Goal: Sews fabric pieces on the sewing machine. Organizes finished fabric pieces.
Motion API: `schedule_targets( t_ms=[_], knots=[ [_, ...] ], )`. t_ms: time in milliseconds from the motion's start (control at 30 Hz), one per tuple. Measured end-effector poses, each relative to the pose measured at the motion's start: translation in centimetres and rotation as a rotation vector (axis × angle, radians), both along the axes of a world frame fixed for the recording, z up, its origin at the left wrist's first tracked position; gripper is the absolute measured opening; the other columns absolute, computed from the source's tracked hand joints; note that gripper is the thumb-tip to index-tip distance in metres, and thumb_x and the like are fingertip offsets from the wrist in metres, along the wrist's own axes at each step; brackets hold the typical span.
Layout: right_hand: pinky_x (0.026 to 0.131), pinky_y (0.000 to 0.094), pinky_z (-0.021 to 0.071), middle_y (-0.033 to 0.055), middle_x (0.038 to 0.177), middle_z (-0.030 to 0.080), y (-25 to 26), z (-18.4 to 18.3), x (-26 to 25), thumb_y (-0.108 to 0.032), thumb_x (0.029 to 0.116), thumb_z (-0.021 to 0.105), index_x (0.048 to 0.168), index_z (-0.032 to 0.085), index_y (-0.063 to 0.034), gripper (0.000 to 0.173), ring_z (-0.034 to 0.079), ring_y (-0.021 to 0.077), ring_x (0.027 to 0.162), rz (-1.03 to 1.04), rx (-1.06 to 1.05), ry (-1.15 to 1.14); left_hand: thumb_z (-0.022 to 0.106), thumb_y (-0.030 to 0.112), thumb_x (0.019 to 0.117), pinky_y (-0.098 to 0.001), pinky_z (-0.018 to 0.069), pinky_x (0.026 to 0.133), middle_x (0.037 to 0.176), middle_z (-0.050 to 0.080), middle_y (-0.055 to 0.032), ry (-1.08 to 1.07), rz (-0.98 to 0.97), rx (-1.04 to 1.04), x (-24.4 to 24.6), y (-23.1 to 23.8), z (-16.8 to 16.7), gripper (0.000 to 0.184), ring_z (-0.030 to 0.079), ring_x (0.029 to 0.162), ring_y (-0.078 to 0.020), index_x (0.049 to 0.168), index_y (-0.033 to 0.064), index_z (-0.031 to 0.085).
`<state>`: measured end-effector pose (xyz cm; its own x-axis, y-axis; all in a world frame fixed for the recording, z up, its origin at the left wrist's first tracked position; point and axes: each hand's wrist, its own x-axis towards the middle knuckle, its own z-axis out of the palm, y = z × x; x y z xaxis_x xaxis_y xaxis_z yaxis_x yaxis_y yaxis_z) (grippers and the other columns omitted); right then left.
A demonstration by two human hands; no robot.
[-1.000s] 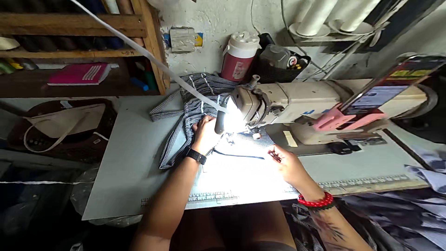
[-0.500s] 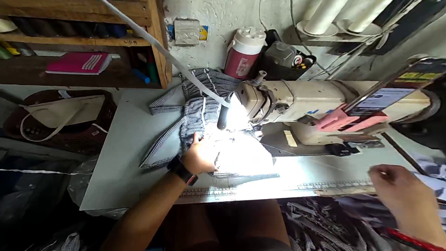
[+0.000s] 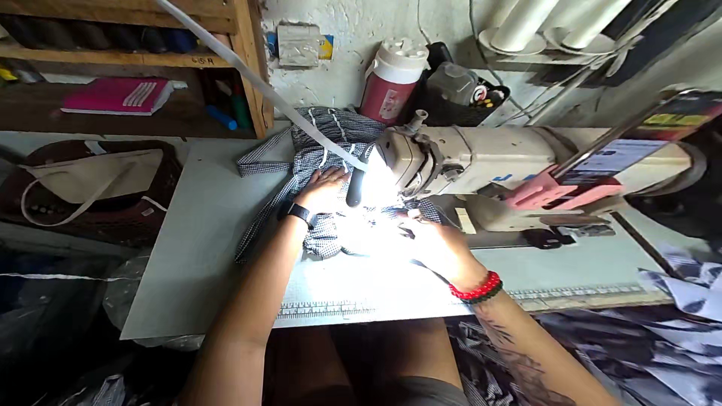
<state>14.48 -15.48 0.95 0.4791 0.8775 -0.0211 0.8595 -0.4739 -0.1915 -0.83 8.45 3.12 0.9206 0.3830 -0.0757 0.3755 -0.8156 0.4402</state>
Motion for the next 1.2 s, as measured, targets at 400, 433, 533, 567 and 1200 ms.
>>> schedule_targets(
  t_ms=[400,433,533,567,1200],
  knots=[
    [0.053,0.0530,0.0539,0.0136,0.083,0.071,-7.5,1.4,-2.9,-0.022,0.0910,0.060,0.094,0.073,-0.0052,0.021,0.070,0.0328,0.068,0.196,0.274,-0.145,0.077,0.036,0.0893,-0.0788,0.0071,0.115,0.160,0.042,-0.0105,0.025,0.121,-0.007,-0.9,-3.3,0.3,0.070,0.025,0.154,-0.0378,0.151,0.0152,0.051],
    [0.058,0.0526,0.0553,0.0148,0.089,0.072,-5.3,1.7,-3.0,-0.020,0.0919,0.061,0.098,0.073,-0.0037,0.021,0.071,0.0322,0.073,0.199,0.323,-0.088,0.080,0.035,0.0875,-0.0787,0.0074,0.115,0.163,0.038,-0.0092,0.073,0.101,-0.027,-0.8,-2.9,1.2,0.077,0.022,0.155,-0.0368,0.154,0.0151,0.047],
    [0.082,0.0519,0.0578,0.0136,0.101,0.075,1.4,0.7,-3.3,-0.023,0.1006,0.061,0.118,0.076,-0.0088,0.027,0.072,0.0292,0.090,0.120,0.355,0.128,0.080,0.042,0.0870,-0.0786,0.0039,0.115,0.169,0.028,-0.0053,0.184,0.104,-0.069,-0.5,-2.1,3.3,0.089,0.016,0.158,-0.0360,0.160,0.0178,0.037],
    [0.083,0.0507,0.0582,0.0128,0.099,0.076,2.9,-0.1,-3.3,-0.026,0.1011,0.061,0.115,0.077,-0.0102,0.026,0.073,0.0277,0.090,0.099,0.395,0.149,0.079,0.041,0.0877,-0.0797,0.0025,0.114,0.170,0.026,-0.0034,0.203,0.110,-0.066,-0.1,-1.6,3.4,0.089,0.015,0.158,-0.0360,0.161,0.0200,0.035],
    [0.075,0.0407,0.0597,0.0095,0.094,0.074,-4.4,1.0,-5.1,-0.019,0.0967,0.063,0.099,0.077,-0.0106,0.016,0.072,0.0219,0.087,0.459,0.643,0.085,0.083,0.028,0.0823,-0.0577,0.0437,0.106,0.128,0.064,-0.0182,-0.705,0.274,-0.063,-5.3,-8.8,1.0,0.068,0.061,0.120,-0.0309,0.138,0.0015,0.056]
  ],
)
